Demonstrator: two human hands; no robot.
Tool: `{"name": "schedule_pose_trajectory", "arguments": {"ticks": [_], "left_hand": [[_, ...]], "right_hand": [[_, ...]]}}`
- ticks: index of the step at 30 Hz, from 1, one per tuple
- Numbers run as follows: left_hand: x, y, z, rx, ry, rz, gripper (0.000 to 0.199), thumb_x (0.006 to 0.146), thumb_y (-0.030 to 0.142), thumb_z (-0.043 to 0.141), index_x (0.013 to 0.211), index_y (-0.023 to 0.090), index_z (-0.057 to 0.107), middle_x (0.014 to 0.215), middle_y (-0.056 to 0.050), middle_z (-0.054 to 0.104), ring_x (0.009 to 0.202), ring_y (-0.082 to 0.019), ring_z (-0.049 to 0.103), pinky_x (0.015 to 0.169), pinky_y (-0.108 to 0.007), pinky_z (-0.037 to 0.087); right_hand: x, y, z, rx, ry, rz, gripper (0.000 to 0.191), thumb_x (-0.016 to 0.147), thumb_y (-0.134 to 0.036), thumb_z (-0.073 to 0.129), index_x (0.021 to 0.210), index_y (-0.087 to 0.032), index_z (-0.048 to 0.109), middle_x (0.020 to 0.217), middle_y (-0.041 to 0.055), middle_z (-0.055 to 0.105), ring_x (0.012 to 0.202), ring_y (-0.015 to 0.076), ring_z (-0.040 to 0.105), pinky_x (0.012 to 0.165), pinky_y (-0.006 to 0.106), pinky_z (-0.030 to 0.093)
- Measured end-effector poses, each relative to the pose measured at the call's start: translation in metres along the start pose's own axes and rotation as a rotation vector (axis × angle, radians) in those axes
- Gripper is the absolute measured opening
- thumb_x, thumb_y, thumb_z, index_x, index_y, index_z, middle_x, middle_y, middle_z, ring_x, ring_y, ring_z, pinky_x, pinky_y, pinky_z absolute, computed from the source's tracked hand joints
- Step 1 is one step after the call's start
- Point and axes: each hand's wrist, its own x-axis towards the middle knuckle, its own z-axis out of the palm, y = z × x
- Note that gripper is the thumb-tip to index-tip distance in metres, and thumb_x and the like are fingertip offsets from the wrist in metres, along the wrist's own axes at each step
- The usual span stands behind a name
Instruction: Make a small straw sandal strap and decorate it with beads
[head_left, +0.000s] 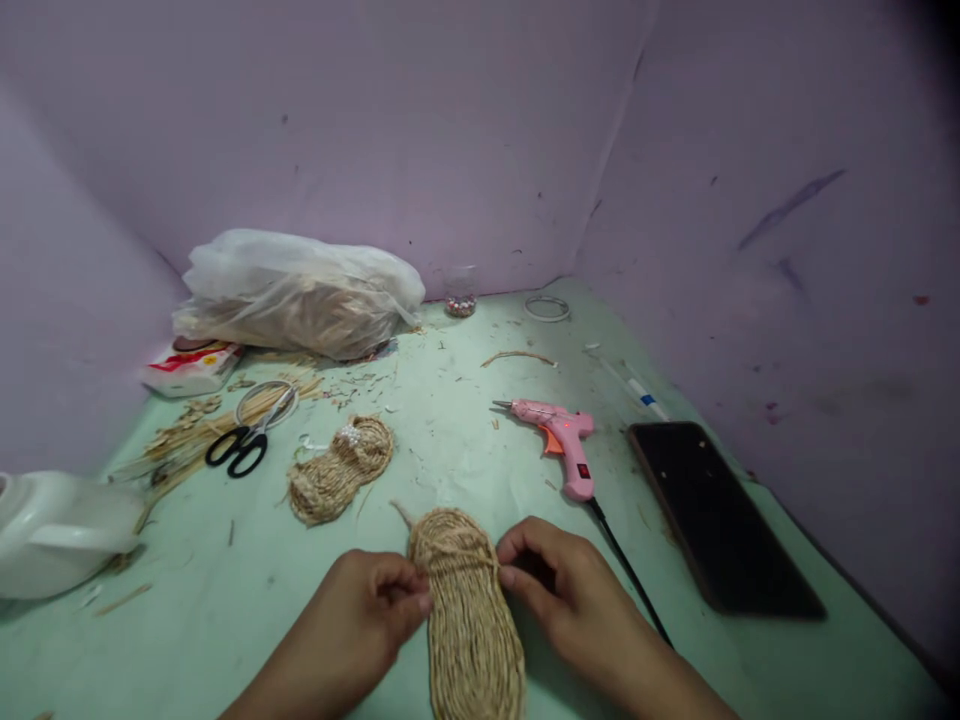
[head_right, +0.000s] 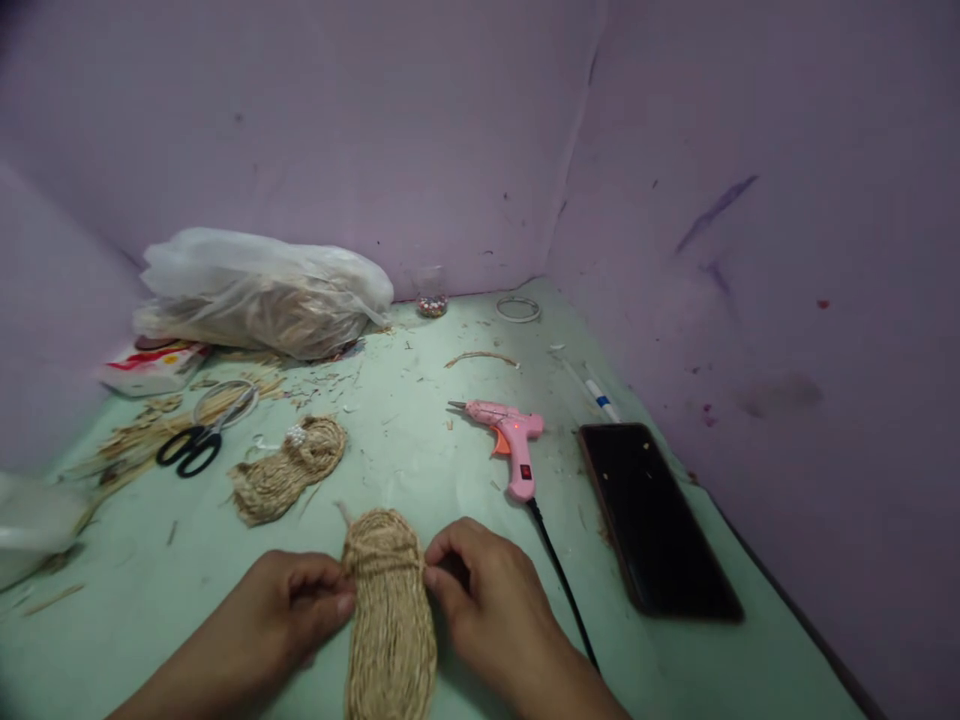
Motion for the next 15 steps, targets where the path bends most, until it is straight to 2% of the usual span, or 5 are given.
{"name": "schedule_pose_trajectory", "arguments": {"ticks": [2,5,9,12,15], "left_hand": [[0.002,0.003,0.0,-0.159,0.079,0.046,0.019,0.066,0.032,0.057,0.063,0.013,0.058,0.049,0.005,0.042,0.047,-0.009,0.036,0.045,-0.021,0.028],[0.007,0.002,0.002,-0.366,0.195,0.046,0.021,0.059,0.031,0.067,0.067,0.014,0.059,0.049,0.003,0.05,0.048,-0.011,0.045,0.041,-0.019,0.032],[0.011,-0.003,0.003,-0.642,0.275,0.093,0.025,0.059,0.031,0.073,0.069,0.014,0.058,0.051,0.002,0.056,0.044,-0.009,0.047,0.038,-0.017,0.035],[0.009,-0.003,0.002,-0.812,0.221,0.143,0.027,0.063,0.036,0.072,0.065,0.013,0.058,0.049,0.004,0.054,0.039,-0.006,0.044,0.036,-0.016,0.033],[0.006,-0.001,0.002,-0.944,0.055,0.237,0.026,0.061,0.031,0.076,0.072,0.011,0.065,0.061,-0.003,0.065,0.054,-0.013,0.058,0.052,-0.023,0.047]], "right_hand": [[0.005,0.002,0.004,0.303,-0.004,0.061,0.005,0.072,-0.02,0.06,0.068,-0.018,0.058,0.059,-0.0027,0.054,0.058,0.0123,0.048,0.055,0.025,0.037],[0.014,0.0,0.008,0.745,-0.012,0.177,0.021,0.064,-0.029,0.07,0.065,-0.017,0.053,0.054,-0.0048,0.051,0.052,0.0106,0.047,0.053,0.024,0.039],[0.027,-0.008,0.007,0.871,0.011,0.188,0.029,0.061,-0.036,0.074,0.066,-0.017,0.051,0.058,-0.0043,0.053,0.051,0.0085,0.049,0.055,0.023,0.041],[0.033,-0.014,0.008,0.931,-0.017,0.152,0.034,0.056,-0.037,0.077,0.068,-0.017,0.052,0.061,-0.0034,0.055,0.055,0.0091,0.052,0.059,0.024,0.044],[0.034,-0.019,0.014,0.958,-0.06,0.123,0.036,0.054,-0.037,0.08,0.069,-0.017,0.055,0.062,-0.003,0.057,0.056,0.0097,0.055,0.061,0.025,0.045]]}}
